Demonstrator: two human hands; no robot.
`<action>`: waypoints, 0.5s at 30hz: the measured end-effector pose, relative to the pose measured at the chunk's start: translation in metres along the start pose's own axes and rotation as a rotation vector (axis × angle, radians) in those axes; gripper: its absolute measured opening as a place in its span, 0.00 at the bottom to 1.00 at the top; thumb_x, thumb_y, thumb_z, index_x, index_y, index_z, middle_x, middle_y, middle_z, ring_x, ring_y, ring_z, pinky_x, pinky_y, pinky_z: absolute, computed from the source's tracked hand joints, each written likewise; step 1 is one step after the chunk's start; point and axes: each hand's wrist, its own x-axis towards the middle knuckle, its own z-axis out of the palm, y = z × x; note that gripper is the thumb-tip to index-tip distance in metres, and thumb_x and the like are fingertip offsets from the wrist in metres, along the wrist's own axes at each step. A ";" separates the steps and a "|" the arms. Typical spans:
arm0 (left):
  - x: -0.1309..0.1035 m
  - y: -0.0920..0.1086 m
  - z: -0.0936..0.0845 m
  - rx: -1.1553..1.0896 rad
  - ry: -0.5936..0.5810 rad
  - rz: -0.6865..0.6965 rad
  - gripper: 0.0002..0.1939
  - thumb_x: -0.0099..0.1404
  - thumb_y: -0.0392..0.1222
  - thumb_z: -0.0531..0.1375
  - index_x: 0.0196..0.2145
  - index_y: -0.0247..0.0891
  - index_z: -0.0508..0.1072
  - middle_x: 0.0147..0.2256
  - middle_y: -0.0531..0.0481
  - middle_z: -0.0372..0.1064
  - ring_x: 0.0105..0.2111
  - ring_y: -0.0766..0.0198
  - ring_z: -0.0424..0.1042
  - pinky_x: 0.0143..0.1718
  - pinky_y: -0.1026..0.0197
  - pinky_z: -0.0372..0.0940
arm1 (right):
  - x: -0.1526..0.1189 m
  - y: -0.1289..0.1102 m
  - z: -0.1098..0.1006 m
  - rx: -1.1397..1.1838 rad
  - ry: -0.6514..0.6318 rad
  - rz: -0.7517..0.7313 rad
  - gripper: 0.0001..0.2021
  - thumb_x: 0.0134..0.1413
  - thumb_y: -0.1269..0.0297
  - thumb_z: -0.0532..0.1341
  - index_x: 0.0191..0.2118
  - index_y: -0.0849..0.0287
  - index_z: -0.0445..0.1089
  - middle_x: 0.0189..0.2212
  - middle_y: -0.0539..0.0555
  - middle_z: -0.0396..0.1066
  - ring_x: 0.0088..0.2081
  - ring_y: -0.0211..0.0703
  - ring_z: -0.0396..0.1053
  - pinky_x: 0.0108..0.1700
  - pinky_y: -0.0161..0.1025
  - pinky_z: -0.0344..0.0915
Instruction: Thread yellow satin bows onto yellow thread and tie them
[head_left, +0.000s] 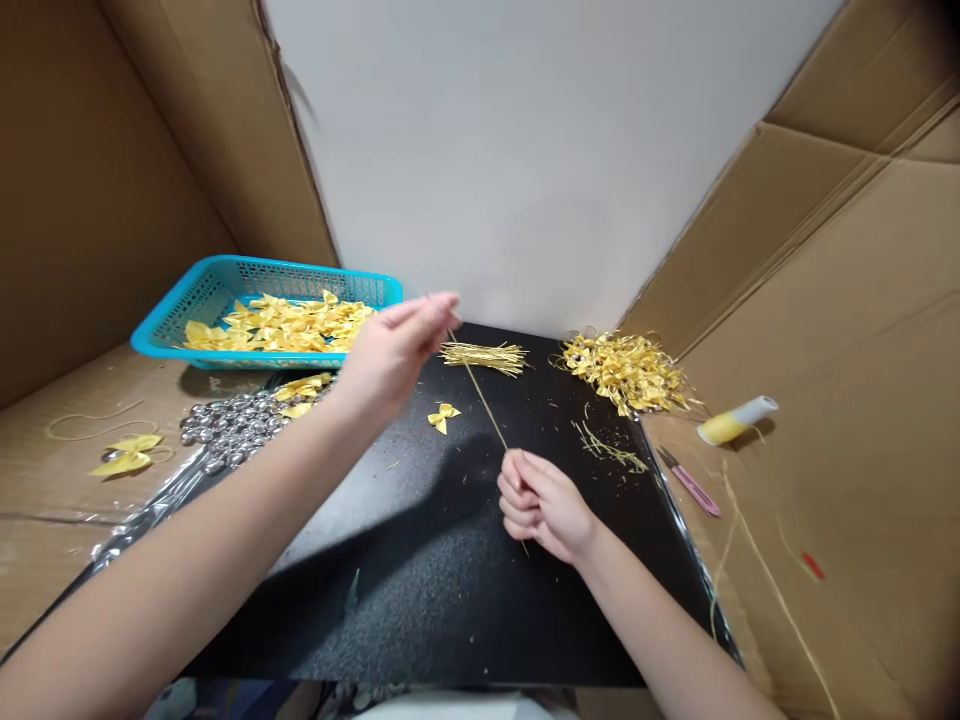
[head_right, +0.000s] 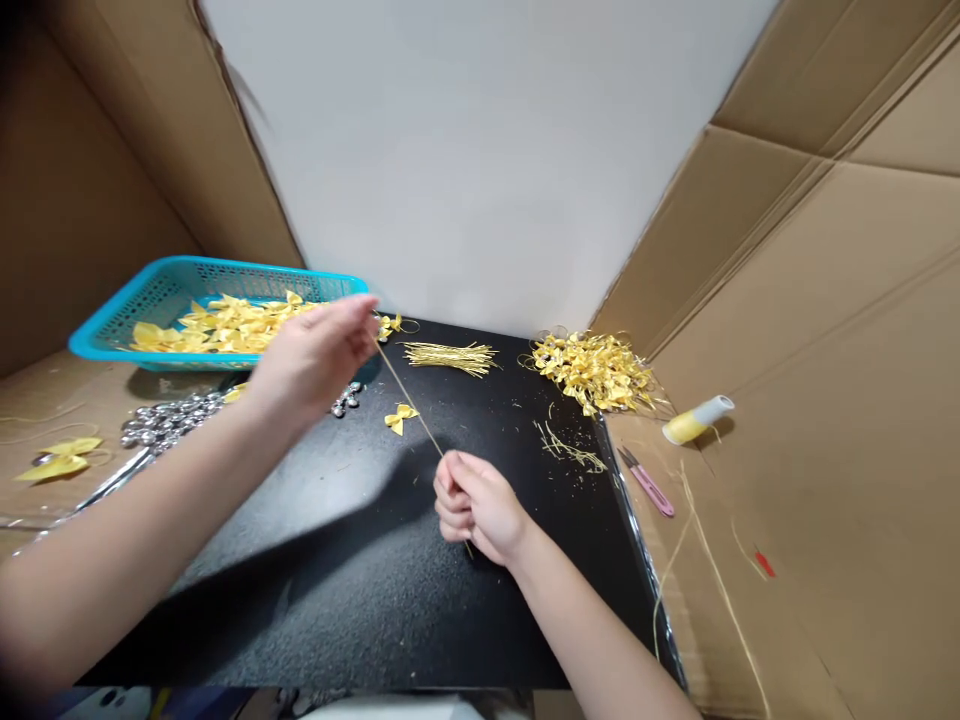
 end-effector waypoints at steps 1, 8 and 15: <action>0.006 0.010 -0.002 -0.024 0.034 0.006 0.10 0.58 0.43 0.67 0.34 0.33 0.78 0.26 0.54 0.72 0.25 0.74 0.65 0.32 0.68 0.59 | -0.009 0.005 -0.003 0.010 0.001 0.033 0.21 0.58 0.47 0.59 0.26 0.57 0.54 0.16 0.39 0.41 0.16 0.27 0.34 0.18 0.28 0.37; 0.025 0.037 -0.022 -0.022 0.103 -0.028 0.07 0.55 0.38 0.69 0.32 0.34 0.76 0.24 0.55 0.69 0.22 0.76 0.61 0.25 0.69 0.57 | -0.059 0.004 -0.043 -0.806 0.267 0.052 0.22 0.59 0.45 0.53 0.23 0.58 0.56 0.18 0.45 0.50 0.19 0.31 0.46 0.23 0.32 0.44; 0.000 0.024 -0.002 0.338 -0.033 0.181 0.08 0.53 0.46 0.70 0.28 0.39 0.81 0.29 0.51 0.75 0.31 0.67 0.71 0.35 0.63 0.65 | -0.064 -0.049 -0.069 -1.582 0.665 -0.172 0.11 0.60 0.60 0.55 0.29 0.57 0.70 0.30 0.54 0.73 0.32 0.45 0.68 0.35 0.40 0.59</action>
